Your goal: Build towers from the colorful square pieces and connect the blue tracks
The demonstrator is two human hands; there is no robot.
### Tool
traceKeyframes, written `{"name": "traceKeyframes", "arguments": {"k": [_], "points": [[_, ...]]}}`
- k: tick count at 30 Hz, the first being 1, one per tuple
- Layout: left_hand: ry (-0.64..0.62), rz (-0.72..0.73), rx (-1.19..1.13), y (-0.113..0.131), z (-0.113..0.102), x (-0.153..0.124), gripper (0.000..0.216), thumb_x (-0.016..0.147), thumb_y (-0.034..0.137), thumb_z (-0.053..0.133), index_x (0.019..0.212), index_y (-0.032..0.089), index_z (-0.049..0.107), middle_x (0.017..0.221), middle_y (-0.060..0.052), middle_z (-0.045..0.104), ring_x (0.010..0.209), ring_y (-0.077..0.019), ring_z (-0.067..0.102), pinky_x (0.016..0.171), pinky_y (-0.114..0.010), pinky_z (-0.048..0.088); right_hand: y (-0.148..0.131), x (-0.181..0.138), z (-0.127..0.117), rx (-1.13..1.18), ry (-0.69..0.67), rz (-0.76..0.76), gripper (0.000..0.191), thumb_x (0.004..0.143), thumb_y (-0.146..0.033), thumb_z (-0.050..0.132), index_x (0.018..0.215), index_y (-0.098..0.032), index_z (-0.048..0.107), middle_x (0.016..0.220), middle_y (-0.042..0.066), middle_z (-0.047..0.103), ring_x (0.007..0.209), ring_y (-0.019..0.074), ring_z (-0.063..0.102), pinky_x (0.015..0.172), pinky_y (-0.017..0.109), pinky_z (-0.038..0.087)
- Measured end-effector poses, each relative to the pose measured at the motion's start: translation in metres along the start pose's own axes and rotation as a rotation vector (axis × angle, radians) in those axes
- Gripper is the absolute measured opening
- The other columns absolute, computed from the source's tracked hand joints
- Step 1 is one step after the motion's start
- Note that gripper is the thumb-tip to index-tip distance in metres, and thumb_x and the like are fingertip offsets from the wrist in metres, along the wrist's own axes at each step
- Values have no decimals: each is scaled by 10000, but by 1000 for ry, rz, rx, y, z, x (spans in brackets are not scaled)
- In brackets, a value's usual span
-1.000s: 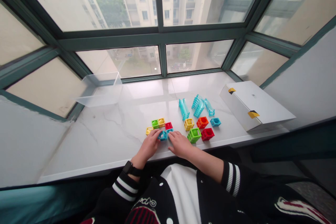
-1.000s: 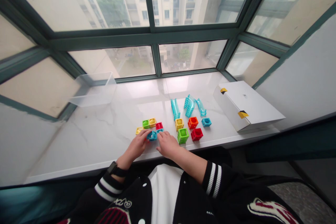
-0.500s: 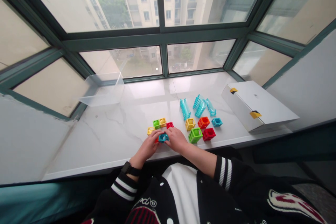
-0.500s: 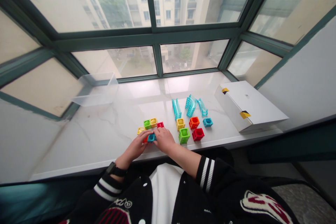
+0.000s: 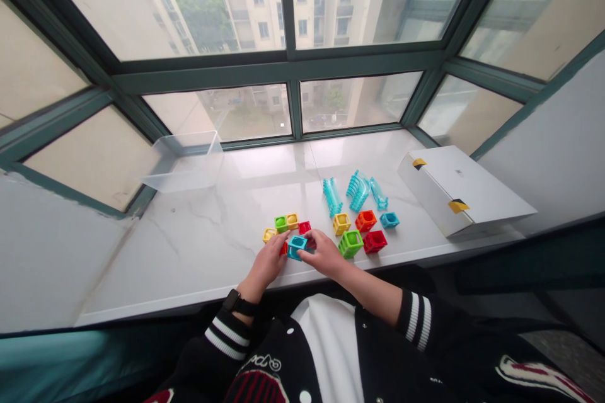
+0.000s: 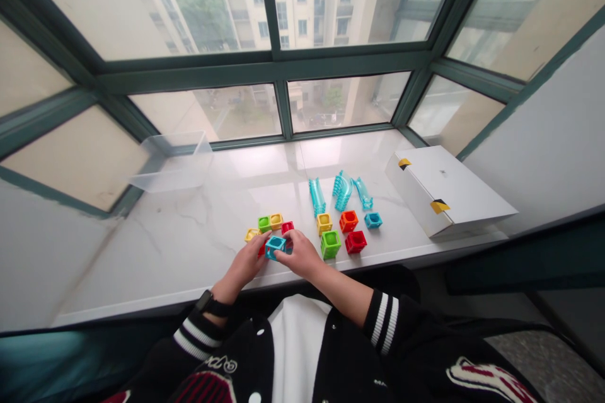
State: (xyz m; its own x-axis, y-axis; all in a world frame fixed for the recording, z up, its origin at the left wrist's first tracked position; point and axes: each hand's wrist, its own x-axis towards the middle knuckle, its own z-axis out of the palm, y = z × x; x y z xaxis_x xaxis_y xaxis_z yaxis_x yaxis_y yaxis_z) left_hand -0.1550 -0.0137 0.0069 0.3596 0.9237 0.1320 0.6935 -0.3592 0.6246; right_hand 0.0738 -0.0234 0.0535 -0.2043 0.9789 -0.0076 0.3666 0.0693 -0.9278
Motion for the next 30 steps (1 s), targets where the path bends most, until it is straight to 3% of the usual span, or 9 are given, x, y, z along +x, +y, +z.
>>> {"name": "traceKeyframes", "arguments": {"k": [4,7,13,17,20,24,27,30], "points": [[-4,8,17,6,-1,1,675,886,93,579,1539,239,491,1475,-127,620,1366,-290,604,1128,-494,544,-9,-4,-5,497,-41,117,406,789,-446,842,1058,-219,642,976,31,702,914,223,698,880,387,578],[-6,33,55,11,-2,4,636,866,48,561,1476,228,560,1445,-131,645,1363,-296,606,1131,-501,544,-29,-9,-14,823,-106,187,467,756,-504,891,1066,-229,676,1051,41,712,969,229,699,886,383,580],[4,122,153,18,3,12,640,811,-37,527,1380,231,642,1375,-120,692,1309,-302,637,1183,-549,485,-62,-17,-38,1039,-116,169,439,753,-465,937,1063,-247,716,1059,27,714,956,195,687,883,340,570],[-6,118,165,24,2,13,597,801,-26,596,1337,224,671,1287,-120,722,1254,-322,657,1132,-572,510,-61,-19,-52,965,-87,119,458,762,-448,937,1106,-260,700,1076,24,712,979,199,693,890,344,574],[36,91,82,39,-8,13,544,834,134,765,1357,234,656,1368,-135,686,1308,-362,621,1138,-604,491,-60,-20,-65,815,-58,24,485,795,-441,917,1177,-273,670,1130,34,710,1051,216,697,934,368,584],[69,91,-285,74,-30,12,704,906,376,797,1536,279,499,1518,-143,597,1420,-343,566,1202,-577,456,-66,-24,-80,517,-29,-156,499,863,-445,864,1267,-279,624,1242,69,697,1141,247,697,1024,436,585],[44,127,-571,100,-42,11,815,909,385,805,1610,293,401,1586,-152,540,1445,-336,558,1205,-539,476,-72,-27,-86,280,14,-273,460,921,-409,810,1324,-287,625,1308,80,674,1181,253,689,1047,445,587],[76,131,-664,114,-46,12,734,926,362,791,1575,287,459,1556,-145,574,1418,-327,588,1191,-515,498,-72,-29,-87,153,9,-378,465,954,-367,768,1389,-304,614,1348,85,658,1215,264,680,1041,451,601]]}}
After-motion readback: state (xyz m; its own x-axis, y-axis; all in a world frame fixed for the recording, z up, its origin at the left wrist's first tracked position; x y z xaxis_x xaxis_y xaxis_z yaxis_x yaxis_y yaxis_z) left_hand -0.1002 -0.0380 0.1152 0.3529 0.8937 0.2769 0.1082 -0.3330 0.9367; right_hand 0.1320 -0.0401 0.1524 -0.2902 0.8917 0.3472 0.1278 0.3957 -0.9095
